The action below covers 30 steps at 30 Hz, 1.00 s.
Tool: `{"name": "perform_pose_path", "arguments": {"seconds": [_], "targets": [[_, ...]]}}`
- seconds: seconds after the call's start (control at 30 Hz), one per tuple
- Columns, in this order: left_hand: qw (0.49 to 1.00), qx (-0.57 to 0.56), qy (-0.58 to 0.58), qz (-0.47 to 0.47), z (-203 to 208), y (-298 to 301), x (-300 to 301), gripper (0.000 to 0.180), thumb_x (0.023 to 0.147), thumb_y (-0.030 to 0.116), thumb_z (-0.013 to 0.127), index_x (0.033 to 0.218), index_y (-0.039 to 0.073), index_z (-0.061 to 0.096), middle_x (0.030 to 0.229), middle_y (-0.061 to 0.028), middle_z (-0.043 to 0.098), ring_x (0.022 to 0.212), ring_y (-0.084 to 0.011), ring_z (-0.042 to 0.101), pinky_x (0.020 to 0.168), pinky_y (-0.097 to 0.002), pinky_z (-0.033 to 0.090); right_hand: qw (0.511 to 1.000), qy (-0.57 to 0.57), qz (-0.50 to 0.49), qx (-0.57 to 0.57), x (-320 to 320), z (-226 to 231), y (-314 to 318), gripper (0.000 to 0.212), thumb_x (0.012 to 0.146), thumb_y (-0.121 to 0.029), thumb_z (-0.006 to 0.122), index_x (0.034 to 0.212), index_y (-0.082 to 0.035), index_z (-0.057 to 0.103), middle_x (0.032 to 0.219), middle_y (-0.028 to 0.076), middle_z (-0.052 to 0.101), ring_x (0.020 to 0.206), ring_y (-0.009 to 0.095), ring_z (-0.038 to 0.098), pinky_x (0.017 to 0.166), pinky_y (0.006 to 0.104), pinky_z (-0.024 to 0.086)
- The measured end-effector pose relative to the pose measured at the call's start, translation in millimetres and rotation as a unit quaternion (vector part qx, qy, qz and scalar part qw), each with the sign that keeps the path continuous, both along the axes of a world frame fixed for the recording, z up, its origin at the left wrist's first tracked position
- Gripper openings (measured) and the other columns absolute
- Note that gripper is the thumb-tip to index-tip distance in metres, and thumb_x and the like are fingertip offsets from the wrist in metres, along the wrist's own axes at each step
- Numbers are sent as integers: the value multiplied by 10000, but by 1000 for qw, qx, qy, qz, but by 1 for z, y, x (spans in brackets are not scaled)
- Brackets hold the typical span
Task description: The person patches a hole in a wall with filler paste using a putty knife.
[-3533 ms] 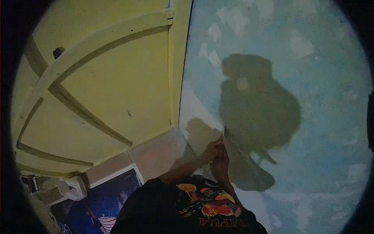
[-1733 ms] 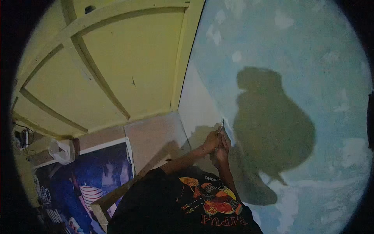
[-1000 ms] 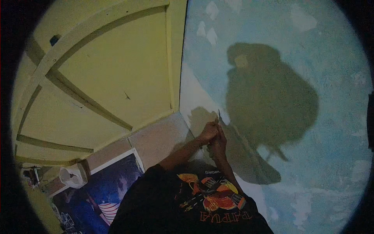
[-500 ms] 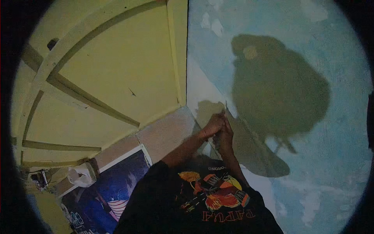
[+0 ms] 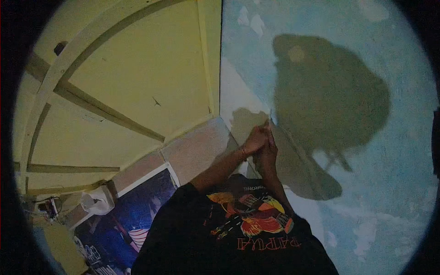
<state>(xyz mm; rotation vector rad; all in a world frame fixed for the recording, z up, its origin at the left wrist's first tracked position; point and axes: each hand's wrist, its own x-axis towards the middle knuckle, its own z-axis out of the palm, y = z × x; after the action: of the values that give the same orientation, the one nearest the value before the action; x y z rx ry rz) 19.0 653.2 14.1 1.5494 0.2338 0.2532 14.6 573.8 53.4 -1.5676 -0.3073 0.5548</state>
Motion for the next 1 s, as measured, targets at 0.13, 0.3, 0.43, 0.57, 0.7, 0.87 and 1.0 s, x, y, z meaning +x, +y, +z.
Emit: {"name": "perform_pose_path", "arguments": {"seconds": [0.13, 0.3, 0.43, 0.57, 0.7, 0.87, 1.0], "targets": [[992, 113, -1, 53, 13, 3, 2, 222, 751, 133, 398, 703, -80, 438, 587, -116, 486, 512, -143, 428, 546, -271, 396, 999, -40, -11, -7, 7, -17, 7, 408, 823, -286, 369, 1127, -18, 328, 811, 58, 492, 648, 96, 483, 513, 219, 408], [999, -23, 25, 21, 10, 17, -3, 306, 804, 151, 347, 962, -100, 423, 666, -99, 516, 601, -105, 435, 588, -228, 400, 1000, 7, 0, -8, 4, -17, 7, 414, 819, -319, 367, 1100, -15, 360, 754, 46, 482, 565, 79, 471, 434, 207, 391], [995, -32, 87, 31, 2, 6, 7, 337, 805, 149, 339, 1025, -104, 375, 684, -78, 508, 613, -94, 423, 570, -218, 398, 1000, -12, -19, 15, 14, -27, -1, 419, 821, -304, 366, 1139, -32, 338, 792, 51, 483, 586, 89, 477, 455, 215, 403], [996, -61, 36, 50, -15, 18, 14, 304, 803, 150, 333, 993, -82, 387, 709, -68, 492, 634, -99, 422, 590, -220, 398, 999, 24, 18, 38, 19, -27, 11, 446, 817, -307, 371, 1165, -33, 310, 842, 60, 483, 681, 99, 486, 525, 219, 416], [994, -51, 100, 12, 8, 28, 16, 270, 803, 166, 333, 870, -68, 448, 720, -81, 490, 634, -109, 427, 602, -233, 397, 990, 92, 22, 107, 33, -35, 22, 498, 822, -390, 302, 1171, -35, 288, 918, 95, 477, 754, 109, 477, 611, 222, 407], [993, 3, 12, 115, -29, 11, 11, 206, 779, 124, 365, 826, -55, 454, 687, -85, 484, 639, -133, 438, 596, -272, 388, 995, 40, 88, -15, 25, -26, 2, 474, 826, -350, 316, 1168, -24, 286, 872, 86, 488, 696, 111, 484, 564, 223, 405], [991, 25, 122, 54, -6, 35, 30, 213, 773, 82, 364, 895, -65, 458, 680, -84, 491, 623, -132, 449, 570, -270, 383, 807, -574, 48, -134, 58, -52, 16, 471, 822, -329, 347, 1181, -34, 274, 855, 77, 494, 675, 132, 490, 565, 240, 408]]}}
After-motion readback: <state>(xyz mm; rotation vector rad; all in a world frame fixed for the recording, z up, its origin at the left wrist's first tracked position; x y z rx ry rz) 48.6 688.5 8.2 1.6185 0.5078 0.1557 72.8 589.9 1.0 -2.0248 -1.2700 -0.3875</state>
